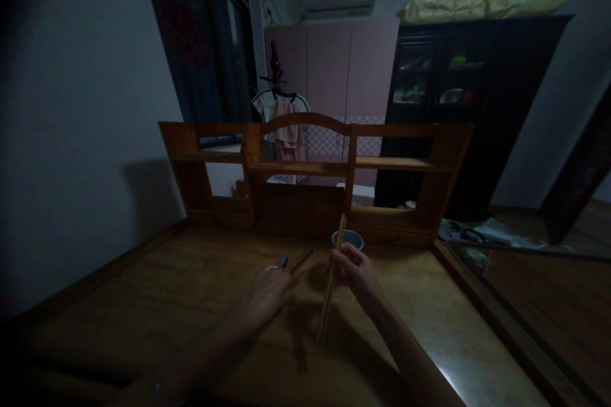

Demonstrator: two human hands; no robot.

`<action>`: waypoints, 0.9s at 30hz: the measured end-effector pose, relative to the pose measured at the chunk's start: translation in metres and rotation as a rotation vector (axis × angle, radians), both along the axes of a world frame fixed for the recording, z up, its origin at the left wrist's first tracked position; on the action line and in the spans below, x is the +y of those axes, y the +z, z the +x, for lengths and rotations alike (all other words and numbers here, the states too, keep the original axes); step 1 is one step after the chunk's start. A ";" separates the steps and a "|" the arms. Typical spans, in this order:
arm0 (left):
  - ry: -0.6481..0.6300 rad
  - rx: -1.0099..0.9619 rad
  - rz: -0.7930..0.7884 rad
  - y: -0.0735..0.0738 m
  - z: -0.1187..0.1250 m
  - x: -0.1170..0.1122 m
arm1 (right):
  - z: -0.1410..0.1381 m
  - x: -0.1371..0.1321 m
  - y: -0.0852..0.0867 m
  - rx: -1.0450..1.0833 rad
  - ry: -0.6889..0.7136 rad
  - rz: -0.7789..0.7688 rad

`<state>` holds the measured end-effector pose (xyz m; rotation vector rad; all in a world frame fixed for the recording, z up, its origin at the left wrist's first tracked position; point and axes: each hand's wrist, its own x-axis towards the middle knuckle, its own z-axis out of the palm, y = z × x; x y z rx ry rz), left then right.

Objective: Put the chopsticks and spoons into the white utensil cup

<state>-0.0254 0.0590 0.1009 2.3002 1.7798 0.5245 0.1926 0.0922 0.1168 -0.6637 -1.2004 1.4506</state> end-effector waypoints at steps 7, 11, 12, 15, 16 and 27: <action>-0.033 -0.520 0.165 0.080 0.008 -0.016 | 0.002 0.000 -0.003 -0.059 -0.068 0.079; -0.110 -1.038 0.287 0.097 0.024 -0.016 | 0.005 -0.007 0.005 -0.232 -0.195 0.294; -0.127 -1.114 0.298 0.094 0.029 -0.015 | 0.005 -0.010 0.007 -0.274 -0.222 0.347; -0.174 -1.251 0.284 0.078 0.042 -0.009 | 0.005 -0.016 0.010 -0.365 -0.246 0.445; -0.189 -1.279 0.267 0.072 0.046 -0.006 | 0.005 -0.017 0.010 -0.391 -0.241 0.467; -0.247 -1.292 0.117 0.050 0.060 0.000 | 0.005 -0.021 0.009 -0.561 -0.235 0.625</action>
